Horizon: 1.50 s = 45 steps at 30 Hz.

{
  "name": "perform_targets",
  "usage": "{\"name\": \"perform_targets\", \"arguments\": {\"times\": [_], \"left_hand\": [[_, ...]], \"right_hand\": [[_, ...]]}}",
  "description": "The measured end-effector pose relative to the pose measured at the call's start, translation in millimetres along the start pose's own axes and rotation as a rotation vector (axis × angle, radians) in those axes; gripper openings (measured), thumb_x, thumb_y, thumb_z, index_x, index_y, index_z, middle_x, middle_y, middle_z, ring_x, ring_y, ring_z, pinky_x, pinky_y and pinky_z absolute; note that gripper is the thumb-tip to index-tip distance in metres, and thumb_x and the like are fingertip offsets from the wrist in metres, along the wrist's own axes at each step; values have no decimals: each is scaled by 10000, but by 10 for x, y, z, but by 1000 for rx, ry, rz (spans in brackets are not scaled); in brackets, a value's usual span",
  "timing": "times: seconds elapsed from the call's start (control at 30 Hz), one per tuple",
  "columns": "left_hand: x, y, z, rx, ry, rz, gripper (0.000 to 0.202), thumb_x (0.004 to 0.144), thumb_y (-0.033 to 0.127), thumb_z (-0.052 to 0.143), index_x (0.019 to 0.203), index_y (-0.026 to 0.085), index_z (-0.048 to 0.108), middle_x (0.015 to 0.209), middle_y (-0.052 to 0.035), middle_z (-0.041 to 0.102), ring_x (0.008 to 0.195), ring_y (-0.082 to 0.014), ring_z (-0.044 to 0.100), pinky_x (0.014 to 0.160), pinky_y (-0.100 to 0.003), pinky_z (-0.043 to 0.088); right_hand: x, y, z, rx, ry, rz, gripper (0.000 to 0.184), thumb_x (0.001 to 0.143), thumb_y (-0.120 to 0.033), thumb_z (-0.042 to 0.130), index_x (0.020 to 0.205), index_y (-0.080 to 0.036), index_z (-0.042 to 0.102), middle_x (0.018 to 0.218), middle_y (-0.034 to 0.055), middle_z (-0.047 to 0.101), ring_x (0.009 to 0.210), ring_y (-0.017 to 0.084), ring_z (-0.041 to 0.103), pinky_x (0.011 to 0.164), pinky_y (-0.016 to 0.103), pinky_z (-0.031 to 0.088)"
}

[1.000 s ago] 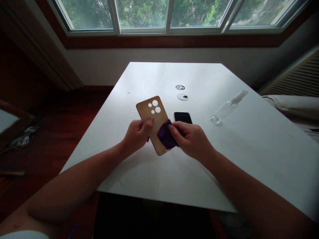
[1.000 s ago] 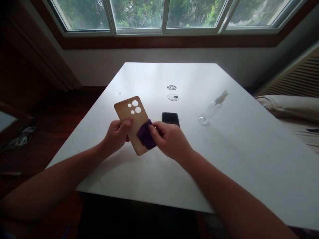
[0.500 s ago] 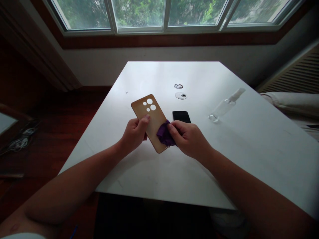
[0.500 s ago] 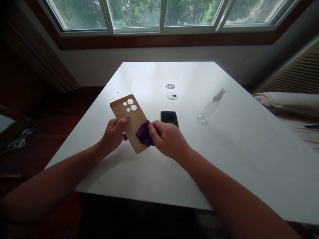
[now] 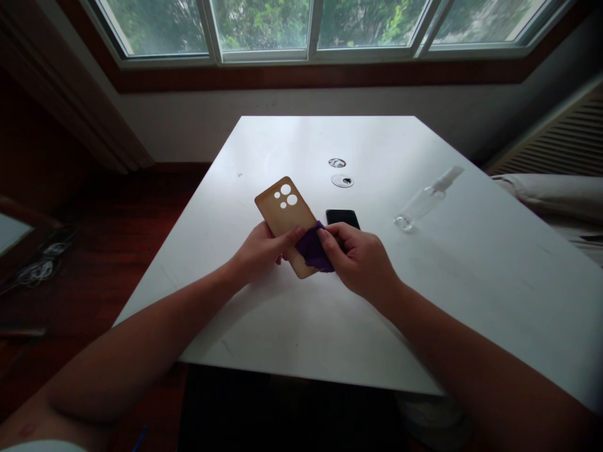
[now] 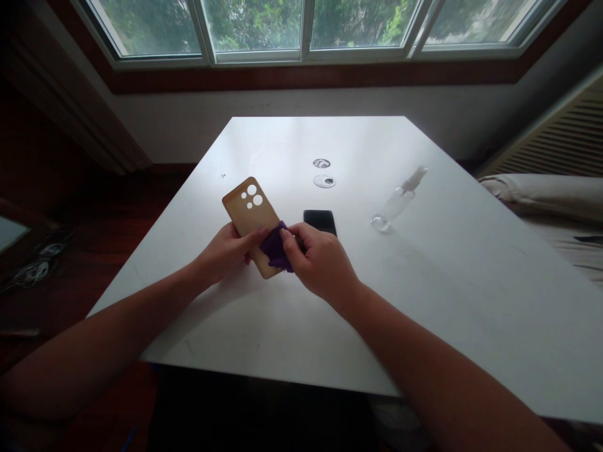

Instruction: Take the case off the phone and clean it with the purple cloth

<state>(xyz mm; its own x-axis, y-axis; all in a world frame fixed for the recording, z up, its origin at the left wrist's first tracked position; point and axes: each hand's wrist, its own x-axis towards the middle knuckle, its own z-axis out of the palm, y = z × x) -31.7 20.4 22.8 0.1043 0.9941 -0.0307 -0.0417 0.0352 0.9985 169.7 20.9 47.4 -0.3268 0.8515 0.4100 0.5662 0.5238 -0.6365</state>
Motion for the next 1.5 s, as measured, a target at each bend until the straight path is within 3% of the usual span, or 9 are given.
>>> {"name": "perform_targets", "arguments": {"times": [0.27, 0.43, 0.57, 0.7, 0.87, 1.07, 1.23, 1.5], "left_hand": [[6, 8, -36, -6, 20, 24, 478, 835, 538, 757, 1046, 146, 584, 751, -16, 633, 532, -87, 542, 442, -193, 417], [50, 41, -81, -36, 194, 11, 402, 932, 523, 623, 1082, 163, 526, 804, -16, 620, 543, -90, 551, 448, -203, 435], [72, 65, -127, -41, 365, 134, 322, 976, 445, 537, 1152, 176, 535, 1000, -54, 622, 658, -97, 571, 502, -204, 472], [17, 90, -104, 201, 427, 308, 297, 955, 370, 578, 1183, 180, 566, 1155, -80, 631, 751, -110, 594, 563, -214, 501], [-134, 152, -9, 610, 253, 523, 188, 970, 330, 572, 1058, 167, 609, 1348, -110, 633, 651, -71, 587, 559, -211, 482], [-185, 171, -34, 888, -38, 542, 253, 963, 418, 595, 965, 171, 654, 1478, -118, 554, 579, -71, 622, 557, -231, 509], [-169, 170, -55, 956, -78, 512, 272, 954, 438, 596, 895, 189, 687, 1426, -66, 604, 578, -91, 656, 573, -242, 526], [-177, 164, -48, 917, -145, 459, 233, 944, 391, 616, 856, 192, 698, 1384, -52, 643, 570, -79, 637, 563, -230, 506]], "right_hand": [[-5, 10, 8, 23, 36, 33, 326, 990, -446, 541, 976, -175, 722, 771, 42, 735, 618, 158, 648, 564, 258, 456], [8, 24, -2, -7, 98, 59, 327, 985, -447, 548, 938, -175, 722, 731, 36, 725, 582, 153, 637, 521, 257, 430], [11, 22, -14, -5, 134, 101, 319, 977, -450, 561, 929, -177, 721, 699, 32, 713, 581, 161, 645, 514, 262, 428], [13, 23, -19, 27, 157, 136, 313, 962, -458, 586, 948, -177, 723, 729, 43, 728, 613, 179, 668, 543, 275, 461], [18, 27, -21, 18, 174, 167, 321, 956, -474, 592, 957, -179, 721, 741, 44, 733, 621, 180, 669, 554, 281, 465], [22, 15, -15, -14, 178, 160, 326, 965, -465, 574, 935, -174, 717, 724, 38, 723, 591, 157, 643, 552, 272, 431], [19, 32, 5, 7, 173, 168, 320, 967, -465, 574, 953, -183, 724, 739, 22, 727, 616, 154, 662, 571, 263, 436], [31, 19, 13, 9, 163, 186, 340, 962, -479, 575, 937, -175, 726, 733, 35, 725, 616, 171, 668, 563, 265, 450]]}}
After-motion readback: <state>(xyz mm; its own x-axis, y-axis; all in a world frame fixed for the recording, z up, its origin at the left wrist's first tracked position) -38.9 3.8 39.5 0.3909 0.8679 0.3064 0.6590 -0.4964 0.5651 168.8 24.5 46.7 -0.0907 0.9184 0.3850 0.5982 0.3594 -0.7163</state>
